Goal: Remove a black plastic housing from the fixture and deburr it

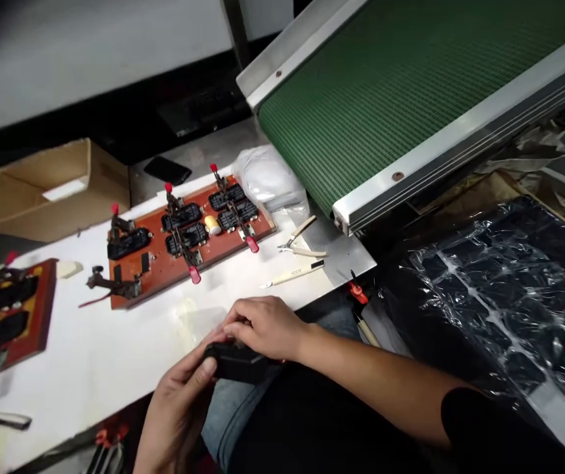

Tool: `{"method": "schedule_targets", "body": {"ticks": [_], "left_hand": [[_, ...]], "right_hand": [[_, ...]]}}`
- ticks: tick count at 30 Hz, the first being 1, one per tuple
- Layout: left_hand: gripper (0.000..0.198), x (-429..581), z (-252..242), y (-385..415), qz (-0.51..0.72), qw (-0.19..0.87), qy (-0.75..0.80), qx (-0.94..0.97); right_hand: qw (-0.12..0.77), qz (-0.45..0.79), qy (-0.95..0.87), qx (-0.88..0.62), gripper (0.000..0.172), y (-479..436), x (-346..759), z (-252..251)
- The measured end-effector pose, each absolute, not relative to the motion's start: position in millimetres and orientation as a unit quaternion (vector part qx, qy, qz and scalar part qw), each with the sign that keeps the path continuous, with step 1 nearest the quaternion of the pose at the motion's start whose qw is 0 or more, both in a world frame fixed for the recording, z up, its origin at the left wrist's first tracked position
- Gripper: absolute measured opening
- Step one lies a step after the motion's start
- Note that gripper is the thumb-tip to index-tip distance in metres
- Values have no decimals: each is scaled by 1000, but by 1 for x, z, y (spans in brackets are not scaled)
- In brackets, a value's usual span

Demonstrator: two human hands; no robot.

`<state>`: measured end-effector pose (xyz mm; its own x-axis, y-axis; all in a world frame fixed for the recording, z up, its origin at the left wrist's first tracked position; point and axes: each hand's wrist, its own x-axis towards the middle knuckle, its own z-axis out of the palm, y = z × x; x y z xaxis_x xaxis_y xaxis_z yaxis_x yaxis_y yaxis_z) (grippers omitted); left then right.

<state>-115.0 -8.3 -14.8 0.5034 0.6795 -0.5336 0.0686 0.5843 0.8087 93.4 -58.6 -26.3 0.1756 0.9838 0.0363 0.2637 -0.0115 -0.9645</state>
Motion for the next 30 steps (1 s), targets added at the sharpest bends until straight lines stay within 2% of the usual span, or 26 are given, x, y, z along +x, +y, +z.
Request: {"method": "schedule_targets", "body": {"ticks": [5, 9, 12, 16, 21, 25, 30], "left_hand": [[42, -129, -26, -7, 221, 782, 464, 352], [42, -135, -27, -8, 261, 790, 457, 314], [43, -141, -30, -9, 292, 789, 448, 303], [40, -153, -34, -12, 306, 778, 436, 335], [38, -168, -28, -17, 283, 778, 416, 376], [39, -170, -28, -21, 241, 788, 384, 417], [36, -168, -34, -20, 242, 783, 387, 422]], "right_hand": [[417, 360, -599, -581, 5, -54, 88, -26], [391, 272, -676, -563, 11, -51, 84, -24], [408, 252, -661, -577, 9, -48, 78, -26], [425, 326, -564, -629, 7, -47, 67, -30], [401, 230, -604, -649, 9, -48, 55, -31], [403, 335, -618, -587, 10, -52, 46, -31], [401, 471, -529, -581, 9, -56, 44, -34]]}}
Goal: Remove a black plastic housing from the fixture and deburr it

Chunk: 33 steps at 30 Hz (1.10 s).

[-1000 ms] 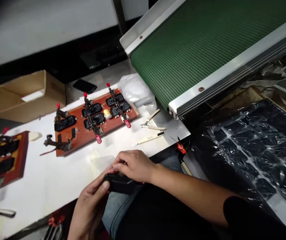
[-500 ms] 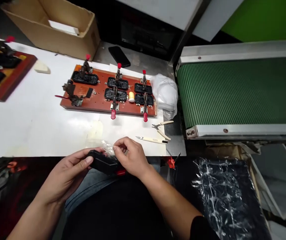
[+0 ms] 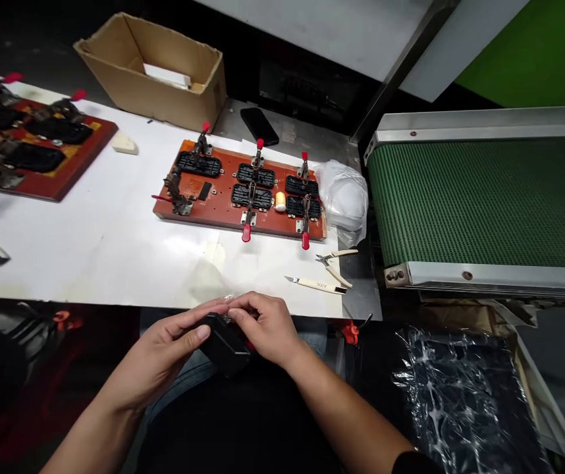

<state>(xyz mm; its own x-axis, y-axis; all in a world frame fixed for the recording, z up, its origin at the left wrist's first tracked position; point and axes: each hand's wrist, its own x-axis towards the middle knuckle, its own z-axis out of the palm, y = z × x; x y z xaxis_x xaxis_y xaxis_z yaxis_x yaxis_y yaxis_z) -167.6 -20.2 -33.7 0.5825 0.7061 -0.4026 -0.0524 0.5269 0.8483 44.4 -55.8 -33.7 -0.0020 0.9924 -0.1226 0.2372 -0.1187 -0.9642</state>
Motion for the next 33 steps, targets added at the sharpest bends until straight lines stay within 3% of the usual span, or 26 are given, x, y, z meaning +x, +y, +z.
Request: {"method": "schedule_targets", "body": {"ticks": [3, 6, 12, 27, 30, 33], "left_hand": [[37, -168, -34, -16, 258, 784, 409, 390], [41, -163, -32, -13, 306, 767, 462, 324], [46, -133, -30, -16, 415, 711, 518, 231], [25, -75, -19, -33, 505, 549, 599, 290], [25, -63, -17, -44, 507, 567, 563, 323], [31, -57, -22, -56, 423, 625, 525, 393]], "right_hand": [[403, 465, -511, -600, 8, -56, 52, -35], [422, 347, -584, -599, 5, -58, 64, -38], [432, 222, -719, -498, 17, -69, 75, -46], [489, 229, -638, -549, 13, -93, 24, -46], [539, 233, -585, -559, 13, -82, 34, -36], [591, 234, -536, -556, 11, -73, 53, -26]]}}
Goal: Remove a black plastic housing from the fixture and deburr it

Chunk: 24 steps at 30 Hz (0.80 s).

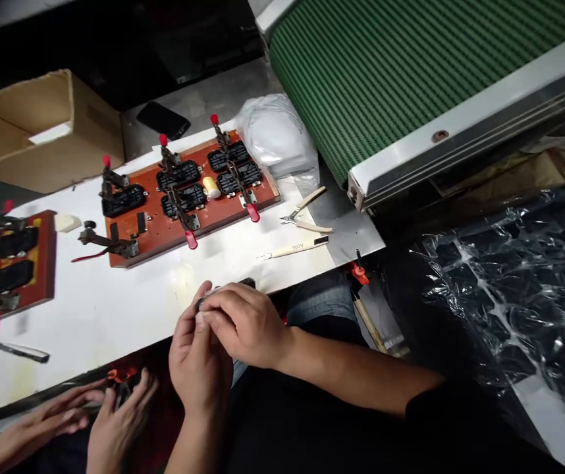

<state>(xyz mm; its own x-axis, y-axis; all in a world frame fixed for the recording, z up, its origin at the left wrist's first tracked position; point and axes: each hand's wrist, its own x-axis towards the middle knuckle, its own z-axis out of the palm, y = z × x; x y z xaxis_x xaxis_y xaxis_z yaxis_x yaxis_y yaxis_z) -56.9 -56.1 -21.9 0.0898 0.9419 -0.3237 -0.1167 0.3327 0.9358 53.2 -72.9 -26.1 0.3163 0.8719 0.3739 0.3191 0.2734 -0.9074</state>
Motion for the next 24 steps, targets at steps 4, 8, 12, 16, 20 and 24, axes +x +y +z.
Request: {"method": "schedule_targets", "body": {"ticks": [4, 8, 12, 16, 20, 24], "left_hand": [[27, -89, -25, -51, 272, 598, 534, 532], [29, -145, -12, -24, 234, 516, 539, 623], [29, -132, -8, -19, 320, 416, 594, 609], [46, -77, -16, -24, 336, 444, 599, 575], [64, -61, -13, -20, 340, 554, 555, 520], [61, -70, -10, -21, 241, 587, 555, 538]], "right_hand": [[594, 262, -550, -525, 10, -69, 69, -20], [573, 259, -596, -499, 10, -71, 66, -22], [585, 272, -567, -512, 13, -83, 63, -23], [617, 366, -496, -489, 16, -103, 67, -32], [629, 611, -234, -421, 41, -103, 74, -52], [687, 629, -111, -348, 46, -90, 93, -55]]}}
